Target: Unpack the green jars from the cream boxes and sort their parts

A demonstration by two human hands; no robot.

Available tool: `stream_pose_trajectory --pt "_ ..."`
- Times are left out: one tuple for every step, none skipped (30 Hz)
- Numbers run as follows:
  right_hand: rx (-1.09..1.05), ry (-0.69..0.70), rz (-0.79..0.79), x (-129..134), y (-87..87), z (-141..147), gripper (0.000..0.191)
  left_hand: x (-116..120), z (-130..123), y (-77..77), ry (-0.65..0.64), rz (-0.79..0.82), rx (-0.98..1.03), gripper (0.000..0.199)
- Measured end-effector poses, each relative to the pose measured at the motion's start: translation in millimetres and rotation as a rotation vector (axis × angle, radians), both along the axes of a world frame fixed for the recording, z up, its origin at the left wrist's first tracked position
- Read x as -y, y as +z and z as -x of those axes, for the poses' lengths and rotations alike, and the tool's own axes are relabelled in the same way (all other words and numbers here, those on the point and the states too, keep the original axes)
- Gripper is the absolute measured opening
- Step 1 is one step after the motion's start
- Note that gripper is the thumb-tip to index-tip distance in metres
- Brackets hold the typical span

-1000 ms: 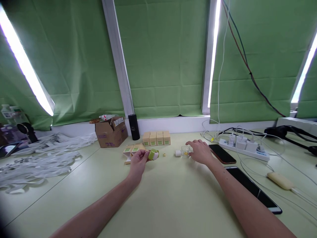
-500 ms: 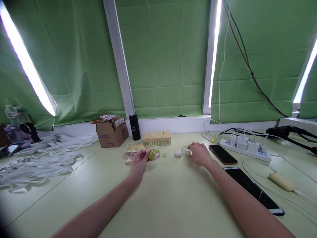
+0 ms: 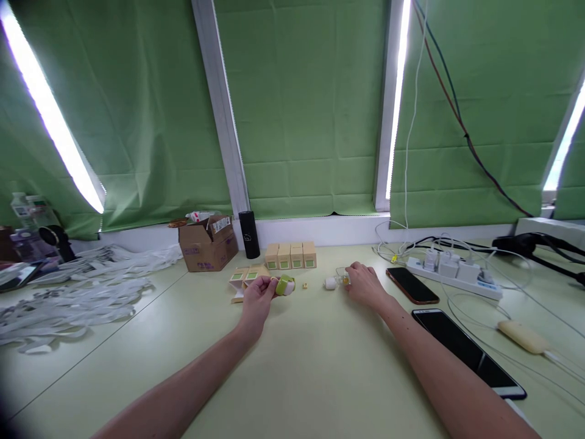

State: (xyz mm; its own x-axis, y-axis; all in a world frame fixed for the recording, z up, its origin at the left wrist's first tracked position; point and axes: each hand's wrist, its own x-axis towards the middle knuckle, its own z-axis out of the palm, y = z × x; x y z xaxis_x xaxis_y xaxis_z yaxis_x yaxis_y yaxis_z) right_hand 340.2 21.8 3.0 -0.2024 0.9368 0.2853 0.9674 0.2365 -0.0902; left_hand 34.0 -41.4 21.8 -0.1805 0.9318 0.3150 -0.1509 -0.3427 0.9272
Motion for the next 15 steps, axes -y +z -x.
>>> stream_pose_trajectory --pt "-0.001 0.000 0.000 -0.7 -1.1 0.6 0.042 0.1 -0.1 0.0 0.002 -0.001 0.000 0.049" --pt "-0.003 0.000 0.000 -1.3 -2.2 1.2 0.043 0.1 -0.1 0.0 0.003 -0.001 -0.001 0.049" --pt "-0.004 -0.001 -0.001 -1.6 -3.2 1.7 0.043 0.2 -0.1 -0.1 0.003 -0.001 -0.003 0.050" --pt "-0.005 -0.003 -0.003 -1.8 -4.1 2.2 0.043 0.2 -0.2 -0.1 0.004 0.000 -0.004 0.050" --pt "-0.006 -0.004 -0.005 -1.8 -4.9 2.6 0.043 0.3 -0.2 -0.1 0.004 0.001 -0.004 0.050" --pt "-0.007 -0.005 -0.009 -1.6 -5.5 3.0 0.043 0.4 -0.3 0.0 0.005 0.003 -0.004 0.051" --pt "-0.007 -0.006 -0.013 -1.2 -6.0 3.5 0.043 0.5 -0.4 0.2 0.005 0.004 -0.004 0.052" --pt "-0.009 -0.007 -0.019 -0.5 -6.3 3.9 0.043 0.6 -0.5 0.4 0.006 0.005 -0.003 0.052" --pt "-0.011 -0.007 -0.026 0.3 -6.2 4.3 0.044 0.8 -0.7 0.8 0.005 0.006 -0.003 0.052" --pt "-0.013 -0.007 -0.036 1.3 -5.8 4.8 0.045 1.0 -0.8 1.2 0.005 0.007 -0.002 0.052" --pt "-0.017 -0.008 -0.048 2.5 -4.8 5.2 0.047 1.3 -0.8 1.6 0.003 0.009 0.000 0.052" --pt "-0.022 -0.011 -0.064 3.8 -3.3 5.7 0.050 1.7 -0.8 2.0 0.000 0.010 0.002 0.052" --pt "-0.027 -0.018 -0.083 5.3 -1.2 6.2 0.052 2.2 -0.8 2.4 -0.002 0.013 0.004 0.053" --pt "-0.032 -0.029 -0.102 7.0 1.5 6.8 0.053 2.7 -0.7 2.7 -0.004 0.015 0.006 0.053" --pt "-0.041 -0.040 -0.133 8.9 4.7 7.7 0.052 3.4 -0.6 3.0 -0.007 0.019 0.008 0.053"
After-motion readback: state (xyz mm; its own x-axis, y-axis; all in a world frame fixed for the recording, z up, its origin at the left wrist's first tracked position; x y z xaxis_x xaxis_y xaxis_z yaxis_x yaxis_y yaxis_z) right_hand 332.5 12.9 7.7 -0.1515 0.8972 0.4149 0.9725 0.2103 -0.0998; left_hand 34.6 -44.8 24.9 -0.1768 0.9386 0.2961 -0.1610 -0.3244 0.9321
